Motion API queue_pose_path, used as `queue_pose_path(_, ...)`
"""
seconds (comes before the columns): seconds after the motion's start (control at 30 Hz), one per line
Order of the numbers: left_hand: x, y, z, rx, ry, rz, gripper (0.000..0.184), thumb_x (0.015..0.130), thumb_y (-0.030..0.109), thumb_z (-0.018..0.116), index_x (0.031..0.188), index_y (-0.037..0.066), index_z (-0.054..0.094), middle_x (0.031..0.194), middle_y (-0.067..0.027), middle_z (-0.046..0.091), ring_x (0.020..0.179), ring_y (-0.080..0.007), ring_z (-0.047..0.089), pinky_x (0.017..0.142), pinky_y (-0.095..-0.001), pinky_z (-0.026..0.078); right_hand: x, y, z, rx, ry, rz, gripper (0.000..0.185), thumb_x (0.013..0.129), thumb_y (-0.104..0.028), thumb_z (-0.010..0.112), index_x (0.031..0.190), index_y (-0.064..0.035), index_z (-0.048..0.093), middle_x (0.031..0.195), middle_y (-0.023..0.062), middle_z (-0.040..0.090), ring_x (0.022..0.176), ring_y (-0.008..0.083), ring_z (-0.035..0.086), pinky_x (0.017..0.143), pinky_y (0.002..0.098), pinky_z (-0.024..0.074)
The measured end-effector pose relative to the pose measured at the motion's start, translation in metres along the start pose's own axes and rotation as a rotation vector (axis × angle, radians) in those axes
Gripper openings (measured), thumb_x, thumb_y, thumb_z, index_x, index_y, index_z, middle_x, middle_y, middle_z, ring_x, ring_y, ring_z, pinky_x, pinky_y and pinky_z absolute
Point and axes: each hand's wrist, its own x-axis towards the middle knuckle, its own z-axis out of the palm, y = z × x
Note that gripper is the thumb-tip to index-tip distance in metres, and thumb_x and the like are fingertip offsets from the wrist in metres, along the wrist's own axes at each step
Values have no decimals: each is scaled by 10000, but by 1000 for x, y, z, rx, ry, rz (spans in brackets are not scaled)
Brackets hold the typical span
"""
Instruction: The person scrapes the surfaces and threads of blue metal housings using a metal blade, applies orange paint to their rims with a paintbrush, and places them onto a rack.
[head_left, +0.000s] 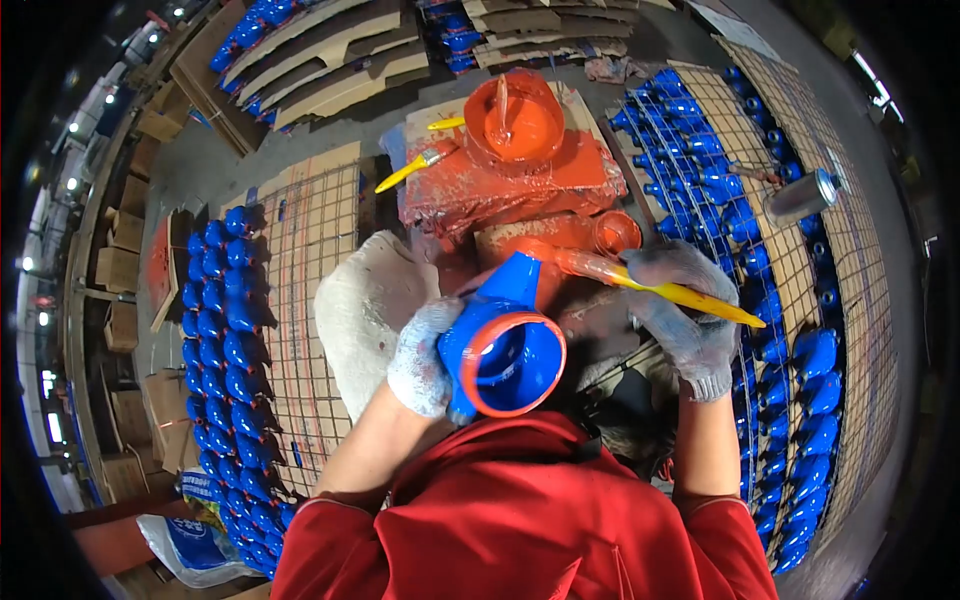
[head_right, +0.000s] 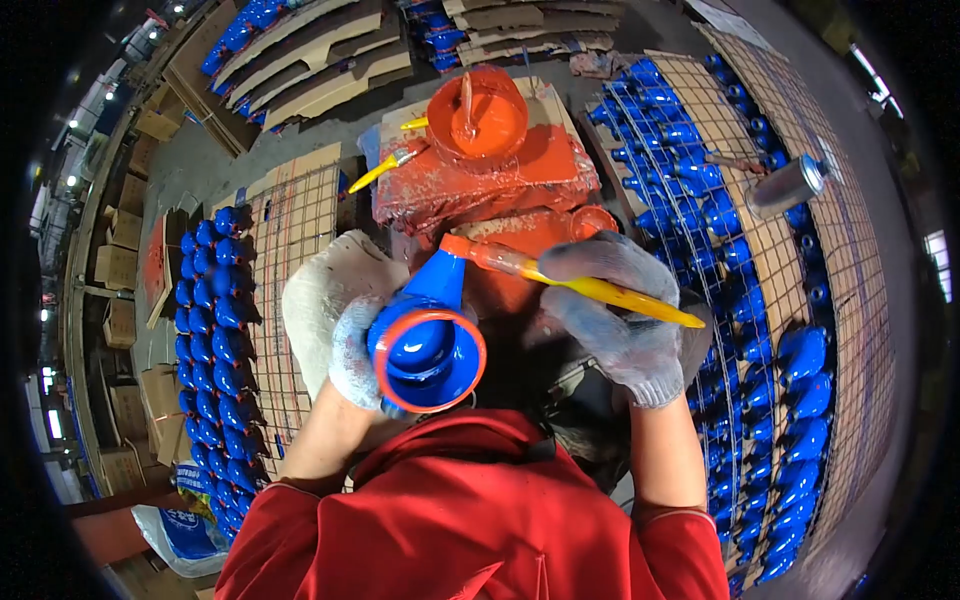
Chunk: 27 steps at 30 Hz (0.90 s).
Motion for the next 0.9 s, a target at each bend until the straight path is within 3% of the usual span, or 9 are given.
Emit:
queue_pose_path(0.17, 8, -19, 14, -333, -479, -194, 542, 921, 469, 501, 1394, 222, 414, 1156, -187, 551, 792, -388, 582, 454, -324, 469, -9, 35, 13, 524, 166, 140, 231, 653, 1, 692, 882, -13, 668, 922, 139, 653, 869, 262, 630, 848, 387, 500)
queue_pose_path(0.37, 18, -22, 0, -344, -645, -345, 636, 905, 512, 493, 1402, 128, 390, 1250, -220, 548, 837, -417, 605, 455, -360, 475, -15, 52, 19, 715, 301, 437, 270, 749, -7, 687, 1015, 0, 639, 1001, 104, 649, 931, 201, 624, 862, 324, 498)
queue_pose_path(0.4, 40, -40, -9, -420, -976, -222, 617, 925, 553, 414, 1359, 116, 455, 1071, -217, 579, 754, -341, 617, 399, -336, 461, -12, 50, 17, 713, 301, 442, 270, 749, -7, 687, 1015, 0, 639, 1001, 104, 649, 931, 201, 624, 862, 324, 498)
queue_pose_path(0.47, 10, -19, -10, -194, -365, -149, 635, 945, 526, 422, 1341, 29, 441, 1250, -195, 570, 1066, -392, 596, 735, -499, 561, -7, 45, 13, 724, 321, 432, 294, 765, -12, 698, 1050, 7, 627, 1027, 112, 650, 961, 209, 625, 845, 326, 514)
queue_pose_path(0.53, 5, -17, -5, 33, -113, 50, 637, 935, 545, 444, 1338, 53, 445, 1279, -172, 555, 1230, -324, 507, 1083, -470, 373, -7, 45, 10, 721, 342, 391, 310, 775, -11, 697, 1075, 11, 622, 1035, 116, 649, 961, 210, 629, 838, 333, 525)
queue_pose_path(0.63, 17, -4, 28, -54, -213, 183, 683, 918, 562, 467, 1338, 23, 434, 1280, -165, 556, 1173, -331, 555, 1004, -475, 460, -5, 32, 5, 665, 399, 369, 304, 787, -21, 703, 1080, 7, 629, 1041, 108, 656, 927, 194, 640, 850, 305, 517)
queue_pose_path(0.73, 43, 1, 5, -143, -273, -193, 654, 909, 530, 525, 1324, 30, 452, 1250, -178, 577, 1114, -297, 601, 935, -490, 513, 5, 13, 2, 513, 292, 438, 280, 798, -56, 712, 1063, 3, 643, 1010, 87, 672, 915, 170, 639, 848, 285, 511)
queue_pose_path(0.8, 41, -10, 15, 276, 48, -17, 688, 891, 546, 556, 1317, 17, 452, 1238, -146, 574, 1122, -253, 585, 989, -419, 475, 9, 14, 1, 423, 249, 452, 269, 808, -78, 710, 1057, 3, 649, 999, 77, 677, 906, 150, 636, 837, 275, 508)
queue_pose_path(0.9, 45, -12, 4, 614, -60, 132, 708, 816, 484, 691, 1305, 28, 460, 1236, -116, 559, 1109, -239, 573, 975, -368, 464, 11, 12, -4, 223, 136, 513, 247, 841, -133, 691, 1047, -2, 656, 981, 66, 685, 881, 108, 626, 799, 260, 501)
